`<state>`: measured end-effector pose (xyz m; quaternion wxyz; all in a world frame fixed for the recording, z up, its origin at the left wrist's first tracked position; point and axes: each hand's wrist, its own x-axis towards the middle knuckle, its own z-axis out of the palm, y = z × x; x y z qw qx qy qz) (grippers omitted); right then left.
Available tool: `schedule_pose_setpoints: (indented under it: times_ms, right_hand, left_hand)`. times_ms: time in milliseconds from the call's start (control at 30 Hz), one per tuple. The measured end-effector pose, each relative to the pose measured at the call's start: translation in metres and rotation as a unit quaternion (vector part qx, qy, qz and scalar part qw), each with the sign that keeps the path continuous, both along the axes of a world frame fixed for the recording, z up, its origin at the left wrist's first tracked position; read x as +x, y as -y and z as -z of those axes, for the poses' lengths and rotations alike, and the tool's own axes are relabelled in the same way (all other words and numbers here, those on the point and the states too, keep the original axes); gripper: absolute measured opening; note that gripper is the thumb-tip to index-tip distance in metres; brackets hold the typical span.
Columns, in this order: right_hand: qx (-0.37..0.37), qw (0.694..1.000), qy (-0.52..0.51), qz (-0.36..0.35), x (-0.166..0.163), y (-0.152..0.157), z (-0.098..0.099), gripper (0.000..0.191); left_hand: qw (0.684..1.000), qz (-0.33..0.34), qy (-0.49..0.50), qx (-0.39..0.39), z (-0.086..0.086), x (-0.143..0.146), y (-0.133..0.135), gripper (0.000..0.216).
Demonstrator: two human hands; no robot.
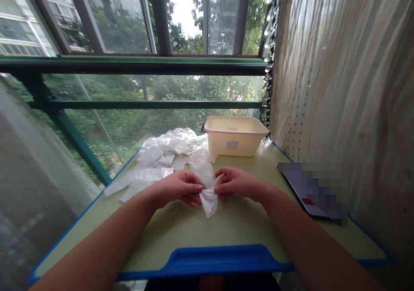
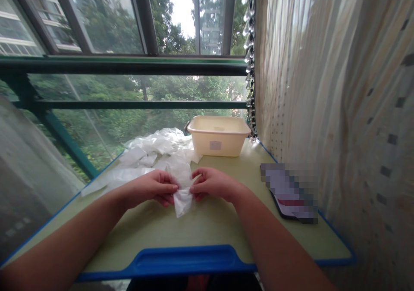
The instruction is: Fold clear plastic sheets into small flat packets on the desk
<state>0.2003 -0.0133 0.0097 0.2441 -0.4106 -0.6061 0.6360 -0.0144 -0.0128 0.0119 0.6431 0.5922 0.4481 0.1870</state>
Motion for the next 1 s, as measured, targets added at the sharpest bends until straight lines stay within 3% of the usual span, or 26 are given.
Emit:
schedule_pose_setpoints:
  times_ms: [100, 167, 233, 333, 467, 600, 733, 833, 1000]
  right_hand:
    - [0.033, 0.999, 0.03, -0.01, 0.0, 0.0, 0.0, 0.036]
    - [0.137, 0.988, 0.056, 0.052, -0.002, 0.001, -0.002, 0.039]
    - [0.277, 0.949, 0.068, 0.133, -0.004, 0.003, -0.005, 0.037]
    - [0.391, 0.908, 0.07, 0.13, -0.006, 0.005, -0.007, 0.035]
    - [0.38, 0.919, 0.081, 0.074, -0.007, 0.007, -0.005, 0.042]
    - [0.319, 0.943, 0.067, 0.072, -0.009, 0.005, -0.001, 0.041]
    - [0.249, 0.965, -0.016, 0.081, -0.011, 0.004, -0.002, 0.036]
    - [0.205, 0.972, -0.069, 0.088, -0.012, 0.004, -0.004, 0.042]
    - [0.185, 0.973, -0.116, 0.071, -0.014, 0.005, -0.006, 0.045]
  left_hand:
    - [1.0, 0.028, -0.009, 0.008, 0.001, -0.002, 0.0, 0.026]
    - [0.999, 0.051, -0.015, 0.01, 0.0, -0.002, 0.001, 0.024]
    - [0.997, 0.079, -0.017, 0.01, -0.001, -0.001, 0.003, 0.021]
    - [0.993, 0.119, -0.013, 0.014, -0.003, 0.0, 0.007, 0.019]
    - [0.987, 0.156, -0.018, 0.028, -0.006, 0.001, 0.01, 0.018]
    - [0.983, 0.173, -0.019, 0.06, -0.008, 0.002, 0.012, 0.015]
    - [0.983, 0.171, -0.022, 0.061, -0.011, 0.002, 0.014, 0.018]
    - [0.99, 0.131, 0.008, 0.055, -0.013, 0.002, 0.014, 0.023]
    - [0.994, -0.004, 0.069, 0.082, -0.015, 0.005, 0.011, 0.027]
